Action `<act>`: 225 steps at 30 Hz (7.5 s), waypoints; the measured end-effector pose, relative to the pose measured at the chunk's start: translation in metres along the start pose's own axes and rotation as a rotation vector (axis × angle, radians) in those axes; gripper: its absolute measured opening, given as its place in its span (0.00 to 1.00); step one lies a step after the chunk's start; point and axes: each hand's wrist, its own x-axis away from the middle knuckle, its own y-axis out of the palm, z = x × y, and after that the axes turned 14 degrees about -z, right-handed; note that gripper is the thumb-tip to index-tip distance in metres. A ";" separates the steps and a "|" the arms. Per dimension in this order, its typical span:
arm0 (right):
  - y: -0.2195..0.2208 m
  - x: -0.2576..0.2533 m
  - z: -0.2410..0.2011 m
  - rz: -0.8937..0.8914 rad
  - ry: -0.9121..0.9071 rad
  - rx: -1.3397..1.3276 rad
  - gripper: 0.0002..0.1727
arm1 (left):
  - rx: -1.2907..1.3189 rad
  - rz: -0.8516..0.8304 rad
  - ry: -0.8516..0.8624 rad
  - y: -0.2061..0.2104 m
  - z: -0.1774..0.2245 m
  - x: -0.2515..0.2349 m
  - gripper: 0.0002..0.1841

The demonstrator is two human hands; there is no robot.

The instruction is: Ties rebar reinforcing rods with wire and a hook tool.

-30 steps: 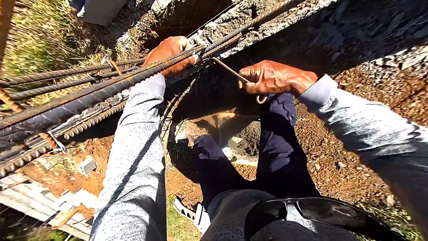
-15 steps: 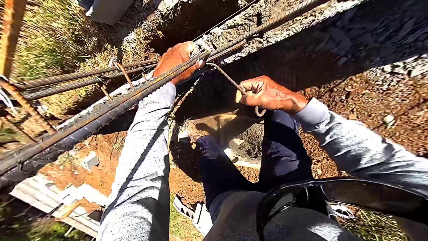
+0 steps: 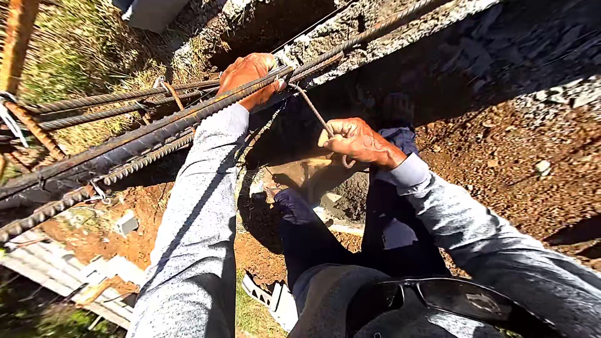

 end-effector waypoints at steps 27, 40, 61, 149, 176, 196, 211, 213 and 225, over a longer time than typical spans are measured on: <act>0.033 -0.001 -0.004 0.136 0.040 -0.251 0.12 | 0.377 0.549 -0.346 0.116 0.088 0.012 0.21; -0.015 -0.002 0.021 -0.027 -0.066 0.101 0.09 | 1.886 0.501 0.072 0.136 0.093 -0.006 0.13; -0.100 -0.006 -0.010 -0.328 0.124 0.610 0.05 | 2.410 0.270 0.607 0.148 0.111 -0.028 0.18; 0.044 0.068 -0.006 0.325 -0.192 0.444 0.04 | 2.401 0.185 0.483 0.140 0.102 -0.036 0.20; 0.123 0.000 -0.039 0.120 0.369 1.071 0.16 | 2.358 -0.093 0.910 0.153 0.071 -0.036 0.30; 0.114 -0.031 0.013 0.415 0.278 0.213 0.40 | 1.784 -0.146 0.609 0.128 0.026 -0.030 0.23; 0.114 -0.069 0.012 0.344 0.642 0.525 0.33 | 1.996 -0.362 0.730 0.137 0.015 -0.043 0.21; 0.121 -0.073 0.005 0.387 0.692 0.562 0.31 | 2.021 -0.392 0.735 0.136 0.014 -0.044 0.21; 0.083 -0.060 0.051 0.040 0.285 -0.149 0.20 | 2.202 -0.514 0.877 0.141 0.018 -0.044 0.21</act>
